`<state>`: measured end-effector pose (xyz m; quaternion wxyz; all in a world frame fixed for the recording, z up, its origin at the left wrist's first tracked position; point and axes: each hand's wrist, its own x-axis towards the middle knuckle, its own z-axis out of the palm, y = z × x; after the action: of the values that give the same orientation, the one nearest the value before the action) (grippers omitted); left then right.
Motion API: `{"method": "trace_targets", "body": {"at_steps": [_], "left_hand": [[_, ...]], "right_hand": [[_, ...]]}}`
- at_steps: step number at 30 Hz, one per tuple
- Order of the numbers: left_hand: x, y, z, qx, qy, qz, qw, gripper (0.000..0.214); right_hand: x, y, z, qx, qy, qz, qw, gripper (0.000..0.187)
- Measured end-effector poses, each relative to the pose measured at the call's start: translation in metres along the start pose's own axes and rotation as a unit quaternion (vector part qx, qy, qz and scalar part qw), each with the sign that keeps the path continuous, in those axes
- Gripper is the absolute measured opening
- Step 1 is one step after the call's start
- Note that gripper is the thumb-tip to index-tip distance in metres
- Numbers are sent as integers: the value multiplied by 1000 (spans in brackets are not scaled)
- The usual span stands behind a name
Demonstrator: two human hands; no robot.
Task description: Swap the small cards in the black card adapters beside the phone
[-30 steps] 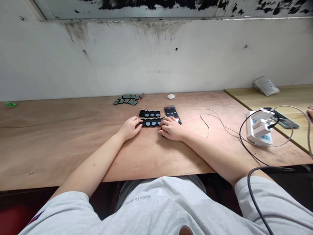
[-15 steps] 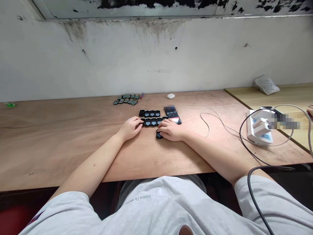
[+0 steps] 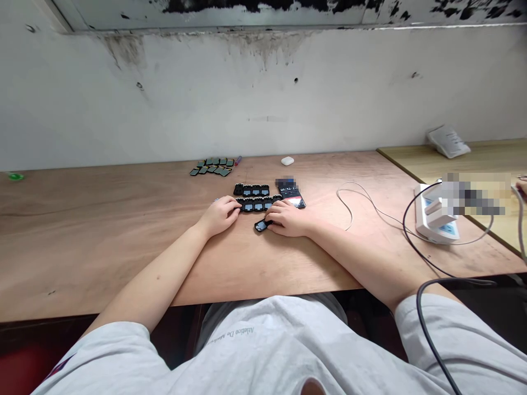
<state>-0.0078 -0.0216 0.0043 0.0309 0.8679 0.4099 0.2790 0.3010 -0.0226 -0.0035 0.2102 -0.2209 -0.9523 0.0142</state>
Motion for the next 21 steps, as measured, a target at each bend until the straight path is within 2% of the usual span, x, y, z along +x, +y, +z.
{"method": "trace_targets", "body": {"at_steps": [11, 19, 21], "left_hand": [[1, 8, 2, 31, -14, 75, 997, 29], [0, 6, 4, 33, 61, 122, 990, 22], [-1, 7, 5, 30, 59, 131, 989, 22]], "right_hand": [[0, 4, 3, 1, 54, -9, 999, 24], [0, 6, 6, 11, 64, -23, 998, 22], [0, 6, 5, 13, 71, -25, 997, 22]]}}
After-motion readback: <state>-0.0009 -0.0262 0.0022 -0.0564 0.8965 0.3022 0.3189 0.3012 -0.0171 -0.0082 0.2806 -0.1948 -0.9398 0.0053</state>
